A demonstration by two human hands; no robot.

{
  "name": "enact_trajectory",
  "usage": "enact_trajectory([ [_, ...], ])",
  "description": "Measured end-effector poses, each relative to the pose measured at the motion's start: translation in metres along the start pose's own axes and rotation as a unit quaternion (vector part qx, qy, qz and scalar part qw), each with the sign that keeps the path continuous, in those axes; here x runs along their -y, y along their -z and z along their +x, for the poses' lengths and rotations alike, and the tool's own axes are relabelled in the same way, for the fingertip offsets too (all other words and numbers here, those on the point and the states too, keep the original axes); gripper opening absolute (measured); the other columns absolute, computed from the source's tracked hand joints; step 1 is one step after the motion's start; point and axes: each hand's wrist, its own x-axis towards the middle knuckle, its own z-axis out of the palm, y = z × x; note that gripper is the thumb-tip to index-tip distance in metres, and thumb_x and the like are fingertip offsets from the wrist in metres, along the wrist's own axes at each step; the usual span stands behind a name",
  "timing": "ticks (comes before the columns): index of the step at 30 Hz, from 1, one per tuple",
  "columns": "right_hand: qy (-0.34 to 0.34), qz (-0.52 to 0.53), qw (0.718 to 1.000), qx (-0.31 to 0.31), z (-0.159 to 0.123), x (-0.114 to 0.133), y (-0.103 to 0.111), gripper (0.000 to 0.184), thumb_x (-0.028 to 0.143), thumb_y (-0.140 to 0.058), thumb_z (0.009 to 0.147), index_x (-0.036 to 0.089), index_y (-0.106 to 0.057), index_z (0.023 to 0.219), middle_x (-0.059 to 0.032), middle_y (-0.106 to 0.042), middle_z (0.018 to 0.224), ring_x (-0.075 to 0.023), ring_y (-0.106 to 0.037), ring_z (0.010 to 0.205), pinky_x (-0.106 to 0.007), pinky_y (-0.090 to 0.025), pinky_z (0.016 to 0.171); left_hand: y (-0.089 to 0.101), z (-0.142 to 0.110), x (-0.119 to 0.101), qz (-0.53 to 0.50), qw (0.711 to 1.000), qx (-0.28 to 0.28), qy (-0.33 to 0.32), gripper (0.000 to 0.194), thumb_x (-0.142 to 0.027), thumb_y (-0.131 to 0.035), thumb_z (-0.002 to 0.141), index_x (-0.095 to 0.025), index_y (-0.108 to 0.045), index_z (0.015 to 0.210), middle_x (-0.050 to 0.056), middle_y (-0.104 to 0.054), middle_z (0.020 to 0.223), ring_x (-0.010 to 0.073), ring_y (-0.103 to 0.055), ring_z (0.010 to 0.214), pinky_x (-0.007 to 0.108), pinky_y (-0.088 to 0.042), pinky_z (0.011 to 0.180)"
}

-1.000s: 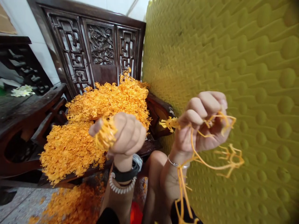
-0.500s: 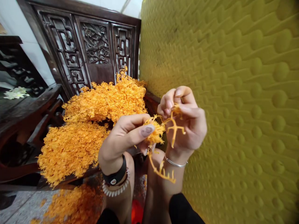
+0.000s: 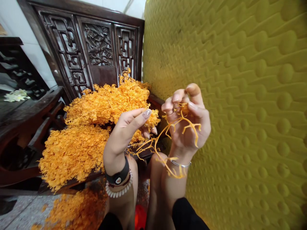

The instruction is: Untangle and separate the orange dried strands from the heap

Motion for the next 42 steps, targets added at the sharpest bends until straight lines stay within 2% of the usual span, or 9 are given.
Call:
enact_trajectory([
  [4, 0.015, 0.022, 0.999, 0.019, -0.001, -0.003, -0.003, 0.019, 0.02, -0.047, 0.081, 0.023, -0.057, 0.096, -0.0002, -0.061, 0.084, -0.012, -0.065, 0.079, -0.032, -0.054, 0.081, -0.001, 0.001, 0.001, 0.042, 0.999, -0.018, -0.007, 0.027, -0.038, -0.053, 0.085, -0.017, -0.059, 0.068, -0.001, -0.057, 0.061, 0.0088, -0.056, 0.053, 0.019, -0.048, 0.051],
  [7, 0.006, 0.086, 0.996, 0.004, 0.002, -0.007, -0.002, 0.019, 0.022, -0.05, 0.077, 0.025, -0.059, 0.094, 0.0013, -0.059, 0.076, -0.0104, -0.062, 0.067, -0.023, -0.055, 0.059, 0.0, 0.0, 0.002, 0.001, 1.0, -0.007, 0.012, 0.028, -0.041, -0.05, 0.085, -0.017, -0.064, 0.078, 0.001, -0.06, 0.069, 0.01, -0.057, 0.057, 0.021, -0.051, 0.054],
  [10, 0.006, 0.23, 0.973, -0.02, 0.004, -0.009, 0.001, 0.022, 0.019, -0.061, 0.068, 0.025, -0.058, 0.089, 0.0057, -0.05, 0.059, -0.0053, -0.045, 0.043, -0.013, -0.034, 0.03, 0.003, 0.001, 0.003, -0.004, 0.999, 0.003, 0.036, 0.031, -0.042, -0.051, 0.084, -0.017, -0.067, 0.092, 0.005, -0.063, 0.089, 0.0133, -0.061, 0.074, 0.021, -0.055, 0.056],
  [13, -0.012, 0.346, 0.936, -0.062, 0.004, -0.01, 0.004, 0.019, 0.014, -0.056, 0.072, 0.025, -0.058, 0.087, 0.0072, -0.046, 0.049, -0.0033, -0.032, 0.035, -0.012, -0.023, 0.027, 0.005, 0.005, 0.006, 0.002, 0.998, 0.051, 0.041, 0.031, -0.042, -0.058, 0.08, -0.018, -0.068, 0.095, 0.007, -0.062, 0.103, 0.0169, -0.06, 0.091, 0.02, -0.056, 0.059],
  [17, -0.012, 0.418, 0.907, 0.041, 0.007, -0.015, 0.009, 0.016, 0.011, -0.051, 0.074, 0.022, -0.051, 0.086, 0.0107, -0.046, 0.043, -0.0015, -0.029, 0.031, -0.01, -0.021, 0.026, 0.007, 0.011, 0.013, -0.067, 0.995, 0.07, 0.02, 0.026, -0.041, -0.059, 0.08, -0.018, -0.071, 0.084, 0.002, -0.061, 0.078, 0.0107, -0.058, 0.072, 0.019, -0.054, 0.058],
  [27, 0.026, 0.194, 0.98, 0.02, 0.01, -0.018, 0.021, 0.009, 0.02, -0.052, 0.077, 0.025, -0.052, 0.084, 0.0087, -0.025, 0.046, -0.0063, -0.016, 0.037, -0.018, -0.017, 0.03, 0.015, 0.002, 0.004, -0.003, 0.998, 0.051, -0.022, 0.031, -0.045, -0.051, 0.084, -0.021, -0.068, 0.094, 0.005, -0.064, 0.09, 0.0152, -0.058, 0.09, 0.027, -0.046, 0.085],
  [32, 0.056, 0.109, 0.992, -0.005, 0.009, -0.016, 0.019, 0.009, 0.023, -0.05, 0.077, 0.026, -0.055, 0.084, 0.0094, -0.02, 0.044, -0.0063, -0.01, 0.034, -0.017, -0.015, 0.029, 0.016, 0.002, 0.001, 0.14, 0.99, -0.024, 0.008, 0.03, -0.043, -0.053, 0.083, -0.018, -0.053, 0.065, -0.001, -0.048, 0.067, 0.0112, -0.045, 0.065, 0.022, -0.042, 0.061],
  [38, 0.06, 0.053, 0.99, 0.113, 0.006, -0.015, 0.016, 0.016, 0.023, -0.04, 0.079, 0.025, -0.055, 0.08, 0.0116, -0.021, 0.035, -0.0056, -0.007, 0.026, -0.017, -0.016, 0.025, 0.01, 0.004, 0.004, 0.132, 0.985, 0.092, 0.07, 0.037, -0.045, -0.049, 0.085, -0.017, -0.048, 0.061, -0.003, -0.045, 0.061, 0.008, -0.045, 0.056, 0.02, -0.039, 0.054],
  [42, 0.046, 0.055, 0.968, 0.24, 0.004, -0.014, 0.013, 0.021, 0.023, -0.035, 0.083, 0.023, -0.053, 0.074, 0.012, -0.021, 0.034, -0.0043, -0.007, 0.024, -0.017, -0.018, 0.026, 0.006, 0.004, 0.005, 0.092, 0.985, 0.094, 0.112, 0.039, -0.047, -0.047, 0.086, -0.017, -0.05, 0.061, -0.004, -0.05, 0.054, 0.0067, -0.052, 0.049, 0.018, -0.04, 0.049],
])
